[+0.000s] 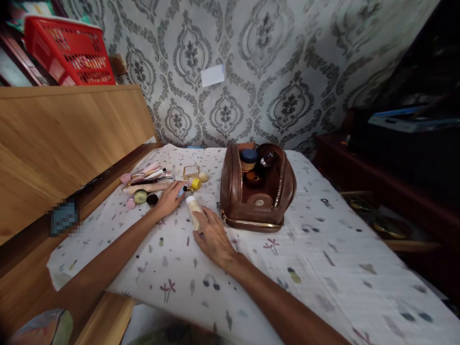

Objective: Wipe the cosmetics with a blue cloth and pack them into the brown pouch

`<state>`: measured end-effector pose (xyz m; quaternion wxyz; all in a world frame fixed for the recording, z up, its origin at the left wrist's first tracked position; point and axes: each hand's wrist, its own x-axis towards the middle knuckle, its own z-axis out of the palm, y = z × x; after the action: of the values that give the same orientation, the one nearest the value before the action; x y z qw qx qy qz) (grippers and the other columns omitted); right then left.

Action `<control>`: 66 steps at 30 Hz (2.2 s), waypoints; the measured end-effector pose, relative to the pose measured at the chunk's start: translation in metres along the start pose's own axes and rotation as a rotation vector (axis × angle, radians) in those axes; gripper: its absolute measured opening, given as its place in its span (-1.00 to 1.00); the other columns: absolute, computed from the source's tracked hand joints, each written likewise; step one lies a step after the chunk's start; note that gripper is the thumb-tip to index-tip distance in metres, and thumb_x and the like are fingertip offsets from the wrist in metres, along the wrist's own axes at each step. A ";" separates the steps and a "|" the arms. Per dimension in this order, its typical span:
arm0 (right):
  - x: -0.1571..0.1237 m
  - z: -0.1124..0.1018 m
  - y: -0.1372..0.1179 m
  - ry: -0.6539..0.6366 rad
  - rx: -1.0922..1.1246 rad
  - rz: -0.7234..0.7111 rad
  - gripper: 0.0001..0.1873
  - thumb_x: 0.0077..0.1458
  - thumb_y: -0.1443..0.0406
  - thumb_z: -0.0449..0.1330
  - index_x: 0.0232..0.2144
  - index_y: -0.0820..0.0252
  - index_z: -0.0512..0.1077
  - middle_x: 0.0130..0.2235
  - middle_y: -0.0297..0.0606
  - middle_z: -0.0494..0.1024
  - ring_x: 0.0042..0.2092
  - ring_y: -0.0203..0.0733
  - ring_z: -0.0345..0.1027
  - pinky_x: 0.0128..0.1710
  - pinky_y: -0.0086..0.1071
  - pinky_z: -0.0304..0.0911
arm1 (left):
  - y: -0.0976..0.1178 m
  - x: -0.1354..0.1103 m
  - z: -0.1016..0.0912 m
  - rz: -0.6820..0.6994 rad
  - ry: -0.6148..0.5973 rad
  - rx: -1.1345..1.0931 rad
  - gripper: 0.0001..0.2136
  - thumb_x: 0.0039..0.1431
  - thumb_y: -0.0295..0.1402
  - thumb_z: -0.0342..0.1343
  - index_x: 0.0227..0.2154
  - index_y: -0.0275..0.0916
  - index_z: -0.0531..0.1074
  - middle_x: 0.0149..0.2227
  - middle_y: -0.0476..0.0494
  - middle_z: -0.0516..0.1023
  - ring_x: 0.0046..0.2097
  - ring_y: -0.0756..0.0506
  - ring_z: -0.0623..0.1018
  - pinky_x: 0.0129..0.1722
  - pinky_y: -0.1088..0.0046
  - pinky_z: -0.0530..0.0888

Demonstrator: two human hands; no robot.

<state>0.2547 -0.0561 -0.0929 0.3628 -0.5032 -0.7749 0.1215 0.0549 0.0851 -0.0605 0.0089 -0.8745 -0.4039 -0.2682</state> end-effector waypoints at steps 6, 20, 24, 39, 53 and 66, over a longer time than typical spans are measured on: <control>-0.001 -0.002 0.002 -0.011 0.000 -0.005 -0.44 0.13 0.35 0.14 0.20 0.16 0.32 0.23 0.01 0.30 0.24 0.09 0.24 0.26 0.04 0.19 | -0.002 -0.007 -0.001 -0.011 0.004 -0.023 -0.71 0.35 -0.40 -0.06 0.08 -0.24 0.37 -0.03 -0.26 0.47 0.04 -0.22 0.45 0.09 0.19 0.43; -0.002 -0.014 -0.014 -0.101 0.012 0.064 -0.41 0.13 0.37 0.17 0.23 0.24 0.29 0.27 0.06 0.23 0.29 0.10 0.14 0.31 0.01 0.11 | -0.030 0.025 -0.013 -0.205 0.017 0.103 -0.63 0.29 -0.47 -0.12 0.13 -0.25 0.31 0.05 -0.27 0.47 0.11 -0.20 0.46 0.17 0.16 0.40; -0.001 -0.020 -0.021 -0.129 -0.002 0.088 -0.39 0.14 0.37 0.19 0.24 0.26 0.27 0.29 0.06 0.22 0.32 0.11 0.09 0.32 -0.03 0.08 | -0.053 0.056 -0.028 -0.255 -0.071 0.246 -0.58 0.16 -0.51 -0.05 0.10 -0.28 0.35 0.07 -0.33 0.46 0.15 -0.30 0.43 0.17 0.11 0.38; 0.005 -0.018 -0.019 -0.052 0.163 0.228 -0.19 0.03 0.33 0.31 0.29 0.29 0.10 0.22 0.04 0.28 0.26 0.05 0.18 0.30 -0.08 0.10 | -0.067 0.068 -0.027 -0.186 -0.410 0.563 -0.52 0.07 -0.46 0.05 0.10 -0.38 0.34 0.14 -0.41 0.38 0.20 -0.34 0.32 0.21 0.17 0.29; 0.003 -0.021 -0.019 -0.076 0.097 0.133 -0.26 0.03 0.37 0.30 0.24 0.23 0.18 0.19 -0.02 0.34 0.24 0.04 0.19 0.28 -0.07 0.13 | -0.056 0.065 -0.030 -0.204 -0.388 0.593 -0.69 0.13 -0.44 0.02 -0.05 -0.26 0.40 0.03 -0.37 0.52 0.12 -0.32 0.44 -0.05 0.22 0.46; 0.002 -0.023 -0.020 -0.088 0.083 0.141 -0.27 0.03 0.36 0.29 0.25 0.26 0.20 0.20 0.01 0.34 0.24 0.06 0.18 0.28 -0.07 0.12 | -0.040 0.048 -0.057 -0.043 -0.183 0.471 -0.67 0.31 -0.27 -0.07 0.06 -0.23 0.38 0.10 -0.35 0.48 0.19 -0.34 0.39 0.16 0.10 0.37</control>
<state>0.2559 -0.0674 -0.0650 0.3393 -0.5352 -0.7471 0.2008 0.0258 0.1323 0.0036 0.1702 -0.8602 -0.4729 -0.0866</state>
